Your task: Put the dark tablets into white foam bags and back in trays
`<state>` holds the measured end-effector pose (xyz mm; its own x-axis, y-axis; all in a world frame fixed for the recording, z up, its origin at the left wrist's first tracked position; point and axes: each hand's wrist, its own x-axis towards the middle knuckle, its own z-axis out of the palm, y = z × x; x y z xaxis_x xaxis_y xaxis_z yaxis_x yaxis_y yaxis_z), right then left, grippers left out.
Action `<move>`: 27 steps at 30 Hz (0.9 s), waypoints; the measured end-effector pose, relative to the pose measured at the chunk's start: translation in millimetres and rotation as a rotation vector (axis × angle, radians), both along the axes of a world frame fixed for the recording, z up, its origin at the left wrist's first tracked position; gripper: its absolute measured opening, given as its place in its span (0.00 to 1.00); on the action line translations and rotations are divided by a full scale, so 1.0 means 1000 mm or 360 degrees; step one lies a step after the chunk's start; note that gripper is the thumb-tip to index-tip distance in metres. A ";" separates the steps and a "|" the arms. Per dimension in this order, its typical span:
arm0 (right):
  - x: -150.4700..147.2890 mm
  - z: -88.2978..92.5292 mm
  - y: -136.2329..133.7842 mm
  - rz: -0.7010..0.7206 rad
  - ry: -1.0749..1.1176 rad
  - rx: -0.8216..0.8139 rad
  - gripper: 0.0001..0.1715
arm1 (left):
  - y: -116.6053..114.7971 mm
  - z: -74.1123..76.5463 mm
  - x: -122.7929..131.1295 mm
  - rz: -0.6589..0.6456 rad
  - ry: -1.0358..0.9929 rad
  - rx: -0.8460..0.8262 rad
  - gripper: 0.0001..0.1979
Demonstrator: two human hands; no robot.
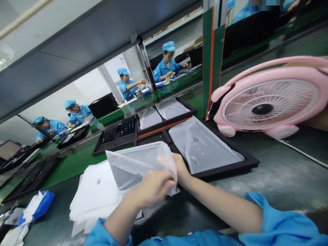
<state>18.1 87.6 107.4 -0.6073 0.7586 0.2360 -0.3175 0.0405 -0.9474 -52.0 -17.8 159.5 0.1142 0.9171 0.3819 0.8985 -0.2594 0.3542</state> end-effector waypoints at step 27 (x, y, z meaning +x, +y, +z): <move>-0.032 0.149 0.148 -0.0683 -0.0534 0.2091 0.21 | 0.045 -0.075 -0.097 0.1672 -0.1678 -0.0050 0.19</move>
<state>-13.6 235.4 256.6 -0.5569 0.2408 0.7949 0.1729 0.9697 -0.1727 -148.7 26.8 84.8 -0.8978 0.4122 -0.1551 -0.0018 0.3488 0.9372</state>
